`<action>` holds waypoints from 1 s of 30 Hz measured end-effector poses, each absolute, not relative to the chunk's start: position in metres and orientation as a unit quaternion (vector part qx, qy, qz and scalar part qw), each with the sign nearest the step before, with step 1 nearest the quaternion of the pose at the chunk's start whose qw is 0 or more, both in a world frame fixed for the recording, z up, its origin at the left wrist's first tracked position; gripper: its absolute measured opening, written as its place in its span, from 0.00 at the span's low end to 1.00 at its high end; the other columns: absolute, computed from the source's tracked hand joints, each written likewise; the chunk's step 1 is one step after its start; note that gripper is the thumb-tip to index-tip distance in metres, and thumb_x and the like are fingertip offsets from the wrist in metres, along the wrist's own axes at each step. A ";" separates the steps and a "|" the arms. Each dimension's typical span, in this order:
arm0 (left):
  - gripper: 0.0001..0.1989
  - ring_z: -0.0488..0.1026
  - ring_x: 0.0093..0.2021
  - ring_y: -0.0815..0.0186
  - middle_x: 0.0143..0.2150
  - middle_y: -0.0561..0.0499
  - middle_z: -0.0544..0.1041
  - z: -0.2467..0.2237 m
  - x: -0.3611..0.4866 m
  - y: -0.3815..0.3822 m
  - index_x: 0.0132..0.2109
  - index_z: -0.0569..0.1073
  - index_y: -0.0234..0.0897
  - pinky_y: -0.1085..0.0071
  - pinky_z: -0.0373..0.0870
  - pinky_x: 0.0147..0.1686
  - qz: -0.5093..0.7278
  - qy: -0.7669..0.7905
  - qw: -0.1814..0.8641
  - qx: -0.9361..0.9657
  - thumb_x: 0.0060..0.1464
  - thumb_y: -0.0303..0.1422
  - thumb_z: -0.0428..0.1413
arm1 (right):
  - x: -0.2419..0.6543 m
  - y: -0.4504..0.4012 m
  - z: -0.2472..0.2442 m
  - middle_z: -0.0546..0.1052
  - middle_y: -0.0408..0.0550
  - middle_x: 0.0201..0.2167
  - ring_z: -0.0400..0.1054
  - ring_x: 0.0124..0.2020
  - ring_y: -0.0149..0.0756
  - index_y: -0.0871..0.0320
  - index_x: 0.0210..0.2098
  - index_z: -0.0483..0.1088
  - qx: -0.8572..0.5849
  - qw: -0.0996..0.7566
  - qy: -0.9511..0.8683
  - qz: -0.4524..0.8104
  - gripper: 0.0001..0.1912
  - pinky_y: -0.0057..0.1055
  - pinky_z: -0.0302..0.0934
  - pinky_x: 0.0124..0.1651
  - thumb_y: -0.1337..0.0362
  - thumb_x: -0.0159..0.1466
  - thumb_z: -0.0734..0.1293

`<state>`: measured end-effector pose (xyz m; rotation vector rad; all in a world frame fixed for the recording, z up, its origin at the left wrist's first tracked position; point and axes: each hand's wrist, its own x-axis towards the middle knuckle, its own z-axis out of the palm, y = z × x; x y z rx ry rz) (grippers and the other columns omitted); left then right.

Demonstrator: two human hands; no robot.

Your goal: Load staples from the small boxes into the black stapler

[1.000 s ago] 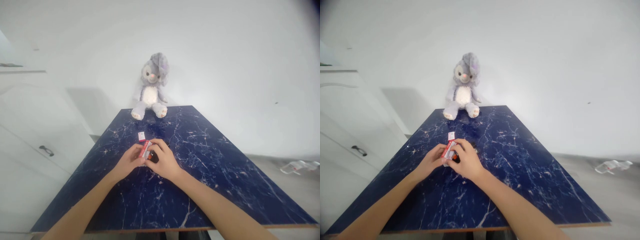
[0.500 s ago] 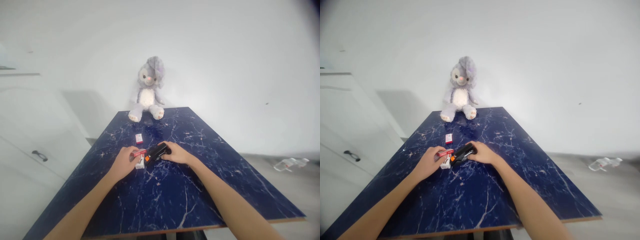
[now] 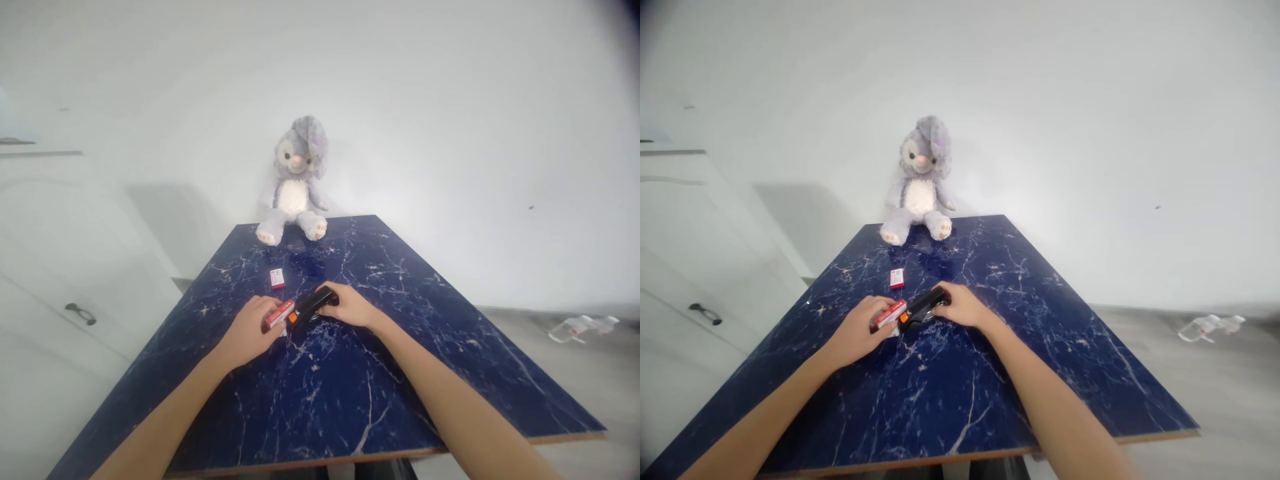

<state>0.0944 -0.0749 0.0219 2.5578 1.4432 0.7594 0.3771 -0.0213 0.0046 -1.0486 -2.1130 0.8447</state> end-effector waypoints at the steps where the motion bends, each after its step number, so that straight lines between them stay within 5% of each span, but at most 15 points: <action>1: 0.07 0.72 0.44 0.58 0.44 0.48 0.76 0.022 0.094 -0.075 0.44 0.72 0.41 0.62 0.69 0.43 0.268 0.483 0.042 0.833 0.58 0.35 0.55 | 0.379 -0.021 0.006 0.77 0.40 0.34 0.70 0.34 0.33 0.55 0.41 0.73 -0.403 0.305 -0.801 0.321 0.13 0.28 0.62 0.38 0.61 0.58 0.72; 6: 0.04 0.74 0.38 0.64 0.44 0.51 0.76 0.015 0.102 -0.082 0.37 0.69 0.41 0.67 0.70 0.40 0.346 0.487 -0.002 0.802 0.54 0.31 0.57 | 0.386 -0.032 0.016 0.75 0.41 0.29 0.68 0.29 0.33 0.55 0.38 0.71 -0.499 0.283 -0.792 0.209 0.15 0.27 0.56 0.33 0.54 0.57 0.73; 9: 0.05 0.74 0.39 0.64 0.48 0.50 0.75 0.010 0.118 -0.091 0.36 0.68 0.41 0.67 0.71 0.37 0.307 0.457 0.010 0.835 0.52 0.27 0.56 | 0.384 -0.048 0.018 0.75 0.42 0.30 0.69 0.30 0.36 0.54 0.48 0.69 -0.526 0.284 -0.782 0.179 0.24 0.28 0.57 0.33 0.54 0.56 0.74; 14: 0.11 0.71 0.52 0.54 0.55 0.44 0.73 0.014 0.139 -0.108 0.44 0.72 0.42 0.54 0.68 0.54 0.239 0.353 0.032 0.904 0.52 0.32 0.59 | 0.385 -0.062 0.018 0.77 0.49 0.41 0.72 0.34 0.39 0.51 0.67 0.56 -0.462 0.298 -0.794 0.259 0.40 0.34 0.64 0.38 0.51 0.60 0.72; 21: 0.15 0.64 0.59 0.46 0.53 0.45 0.76 0.009 0.139 -0.100 0.45 0.72 0.43 0.44 0.61 0.58 0.206 0.387 0.041 0.898 0.53 0.42 0.62 | 0.394 -0.053 0.013 0.55 0.55 0.69 0.71 0.45 0.39 0.46 0.66 0.60 -0.389 0.313 -0.799 0.335 0.37 0.39 0.71 0.46 0.55 0.60 0.72; 25: 0.19 0.62 0.60 0.45 0.52 0.46 0.75 0.002 0.139 -0.094 0.42 0.71 0.43 0.46 0.63 0.56 0.210 0.422 0.060 0.880 0.49 0.46 0.65 | 0.388 -0.060 0.014 0.50 0.56 0.71 0.73 0.41 0.38 0.46 0.65 0.61 -0.388 0.304 -0.788 0.369 0.39 0.40 0.72 0.45 0.59 0.57 0.75; 30: 0.17 0.60 0.63 0.46 0.56 0.46 0.74 0.007 0.136 -0.096 0.45 0.72 0.42 0.45 0.59 0.60 0.197 0.403 0.043 0.892 0.53 0.45 0.62 | 0.382 -0.069 0.021 0.58 0.57 0.67 0.74 0.39 0.37 0.50 0.64 0.61 -0.380 0.304 -0.790 0.373 0.38 0.38 0.72 0.42 0.58 0.56 0.75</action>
